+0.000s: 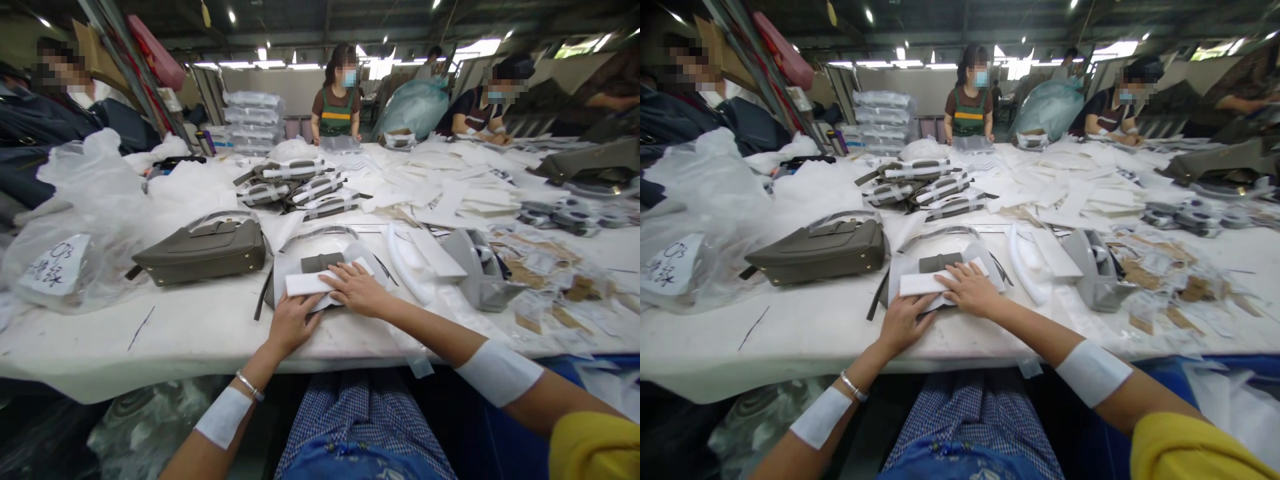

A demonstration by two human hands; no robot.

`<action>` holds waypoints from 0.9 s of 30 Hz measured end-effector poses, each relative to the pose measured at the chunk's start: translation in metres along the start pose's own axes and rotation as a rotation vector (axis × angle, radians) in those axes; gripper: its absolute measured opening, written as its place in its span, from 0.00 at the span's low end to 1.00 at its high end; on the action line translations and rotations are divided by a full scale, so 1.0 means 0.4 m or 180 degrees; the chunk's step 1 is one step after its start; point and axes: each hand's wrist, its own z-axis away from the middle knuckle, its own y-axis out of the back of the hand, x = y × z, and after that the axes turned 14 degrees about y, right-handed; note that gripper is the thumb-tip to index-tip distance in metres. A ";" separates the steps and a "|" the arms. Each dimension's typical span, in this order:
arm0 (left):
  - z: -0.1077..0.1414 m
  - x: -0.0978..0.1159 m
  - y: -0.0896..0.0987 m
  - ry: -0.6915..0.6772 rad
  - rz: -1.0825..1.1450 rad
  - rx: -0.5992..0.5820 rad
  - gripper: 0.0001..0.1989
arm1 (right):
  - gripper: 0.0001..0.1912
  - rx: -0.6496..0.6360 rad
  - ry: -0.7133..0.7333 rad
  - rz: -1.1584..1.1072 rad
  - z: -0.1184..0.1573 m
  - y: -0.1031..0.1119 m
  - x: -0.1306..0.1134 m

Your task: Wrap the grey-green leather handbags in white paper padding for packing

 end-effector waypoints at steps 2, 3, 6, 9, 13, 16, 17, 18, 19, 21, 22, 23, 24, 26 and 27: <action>0.000 -0.002 -0.001 -0.0010 -0.0077 -0.0021 0.20 | 0.27 0.0024 0.0008 -0.0036 -0.005 -0.001 -0.003; 0.000 -0.004 -0.002 -0.0024 -0.0120 -0.0039 0.20 | 0.27 -0.0005 0.0047 -0.0068 -0.008 0.005 -0.001; -0.002 -0.005 -0.001 -0.0070 -0.0229 -0.0094 0.21 | 0.26 -0.0301 0.0160 -0.0309 -0.019 0.040 0.019; -0.002 -0.001 0.002 -0.0068 -0.0286 -0.0140 0.23 | 0.25 -0.0638 0.0231 -0.0670 -0.030 0.080 0.050; 0.001 0.006 0.003 0.0016 -0.0290 -0.0155 0.24 | 0.23 -0.0570 0.0307 -0.0509 -0.038 0.094 0.065; 0.003 0.008 0.003 0.0070 -0.0258 -0.0133 0.23 | 0.22 -0.0212 0.0485 -0.0112 -0.027 0.069 0.054; 0.003 0.009 0.003 0.0079 -0.0245 -0.0124 0.22 | 0.22 -0.0093 0.0556 -0.0040 -0.020 0.056 0.050; 0.003 0.009 0.004 0.0087 -0.0230 -0.0112 0.22 | 0.23 0.0009 0.0619 -0.0003 -0.012 0.042 0.046; 0.003 0.010 0.004 0.0086 -0.0212 -0.0100 0.22 | 0.23 0.0088 0.0667 0.0005 -0.005 0.029 0.044; 0.004 0.012 0.005 0.0071 -0.0163 -0.0068 0.22 | 0.24 0.0183 0.0707 -0.0036 0.007 0.003 0.043; 0.006 0.014 0.007 0.0059 -0.0123 -0.0042 0.22 | 0.24 0.0213 0.0705 -0.0075 0.011 -0.006 0.043; 0.009 0.018 0.010 0.0050 -0.0070 -0.0008 0.22 | 0.24 0.0237 0.0693 -0.0124 0.014 -0.013 0.044; 0.012 0.023 0.016 0.0046 -0.0003 0.0042 0.21 | 0.24 0.0260 0.0673 -0.0181 0.015 -0.018 0.044; 0.017 0.037 0.036 0.0060 0.0157 0.0185 0.16 | 0.23 0.0284 0.0633 -0.0308 0.016 -0.019 0.043; 0.017 0.045 0.050 0.0107 0.0258 0.0284 0.13 | 0.23 0.0287 0.0613 -0.0376 0.016 -0.016 0.042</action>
